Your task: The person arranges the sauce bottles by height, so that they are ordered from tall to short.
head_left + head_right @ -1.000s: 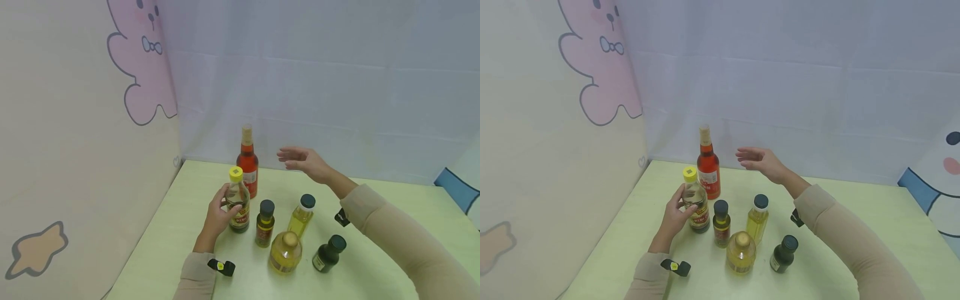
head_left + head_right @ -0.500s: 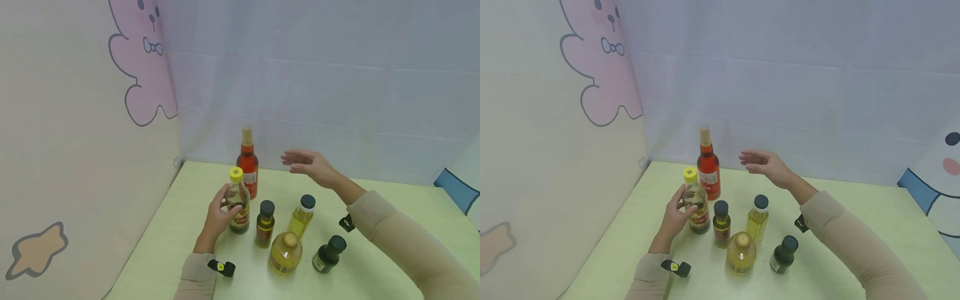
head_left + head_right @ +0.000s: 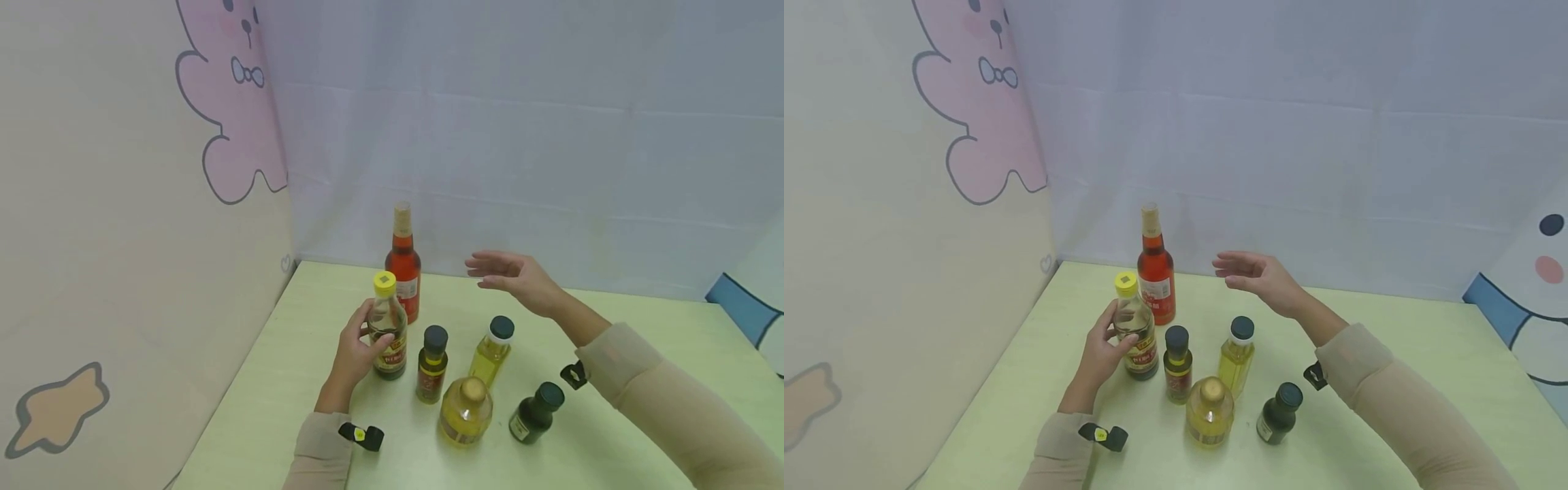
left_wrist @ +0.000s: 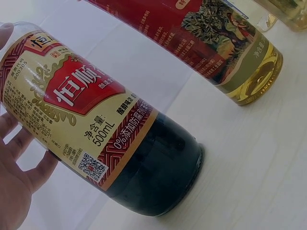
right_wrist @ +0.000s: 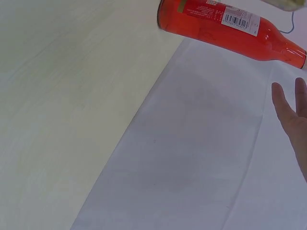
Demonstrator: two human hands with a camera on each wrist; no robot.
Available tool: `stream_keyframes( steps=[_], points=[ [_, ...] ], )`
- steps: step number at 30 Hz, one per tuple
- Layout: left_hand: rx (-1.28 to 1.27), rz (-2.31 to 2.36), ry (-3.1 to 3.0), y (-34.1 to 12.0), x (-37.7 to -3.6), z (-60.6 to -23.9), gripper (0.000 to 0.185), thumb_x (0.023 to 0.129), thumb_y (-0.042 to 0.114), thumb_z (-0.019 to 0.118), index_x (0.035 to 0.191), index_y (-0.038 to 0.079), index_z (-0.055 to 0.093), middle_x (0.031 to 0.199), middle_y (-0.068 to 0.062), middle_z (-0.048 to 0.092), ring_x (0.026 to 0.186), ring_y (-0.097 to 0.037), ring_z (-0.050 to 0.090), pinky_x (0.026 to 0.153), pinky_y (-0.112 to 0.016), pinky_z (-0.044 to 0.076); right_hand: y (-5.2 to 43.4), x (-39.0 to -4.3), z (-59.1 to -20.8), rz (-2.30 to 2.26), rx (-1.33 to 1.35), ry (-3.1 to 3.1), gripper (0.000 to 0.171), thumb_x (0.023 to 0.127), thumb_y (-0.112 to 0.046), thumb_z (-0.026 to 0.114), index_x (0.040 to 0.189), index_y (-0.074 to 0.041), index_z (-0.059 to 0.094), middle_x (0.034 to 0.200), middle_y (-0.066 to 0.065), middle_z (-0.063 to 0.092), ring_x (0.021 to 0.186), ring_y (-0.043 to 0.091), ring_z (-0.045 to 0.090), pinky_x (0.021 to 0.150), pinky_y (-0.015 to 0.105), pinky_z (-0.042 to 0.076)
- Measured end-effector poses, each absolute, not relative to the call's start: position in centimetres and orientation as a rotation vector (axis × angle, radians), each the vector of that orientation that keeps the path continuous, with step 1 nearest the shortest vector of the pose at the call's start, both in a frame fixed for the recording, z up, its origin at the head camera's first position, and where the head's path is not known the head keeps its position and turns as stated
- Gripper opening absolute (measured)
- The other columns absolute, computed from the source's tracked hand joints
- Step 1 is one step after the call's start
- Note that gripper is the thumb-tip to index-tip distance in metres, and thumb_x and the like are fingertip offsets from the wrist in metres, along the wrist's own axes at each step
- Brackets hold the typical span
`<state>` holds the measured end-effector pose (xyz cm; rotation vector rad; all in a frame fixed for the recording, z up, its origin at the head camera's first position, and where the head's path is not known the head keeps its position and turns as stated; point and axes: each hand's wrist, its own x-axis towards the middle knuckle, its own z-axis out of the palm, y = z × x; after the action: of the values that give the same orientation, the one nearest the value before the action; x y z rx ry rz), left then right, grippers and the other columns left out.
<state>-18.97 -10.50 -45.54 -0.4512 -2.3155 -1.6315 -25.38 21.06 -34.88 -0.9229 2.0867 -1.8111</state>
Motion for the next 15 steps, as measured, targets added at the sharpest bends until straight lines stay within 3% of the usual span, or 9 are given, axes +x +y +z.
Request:
stream_keyframes(
  steps=[10, 15],
  points=[
    [-0.435, -1.636, -2.333, -10.4, -18.8, -45.5, 0.058, 0.082, 0.027, 0.066, 0.133, 0.023, 0.038, 0.121, 0.000, 0.050, 0.109, -0.016, 0.046, 0.087, -0.043, 0.041, 21.6, -24.4, -35.5, -1.737, -0.930, 2.168, 0.045, 0.090, -0.009, 0.056, 0.132, -0.004, 0.043, 0.127, 0.018, 0.048, 0.113, 0.028, 0.048, 0.089, 0.032, 0.041],
    [-0.442, -1.640, -2.340, -10.5, -19.0, -45.4, 0.060, 0.081, 0.018, 0.067, 0.134, 0.014, 0.038, 0.120, -0.009, 0.050, 0.109, -0.025, 0.046, 0.086, -0.047, 0.040, 21.9, -24.0, -35.5, -1.716, -0.947, 2.183, 0.044, 0.090, -0.010, 0.056, 0.132, -0.003, 0.043, 0.127, 0.020, 0.047, 0.113, 0.028, 0.048, 0.089, 0.032, 0.041]
  ],
)
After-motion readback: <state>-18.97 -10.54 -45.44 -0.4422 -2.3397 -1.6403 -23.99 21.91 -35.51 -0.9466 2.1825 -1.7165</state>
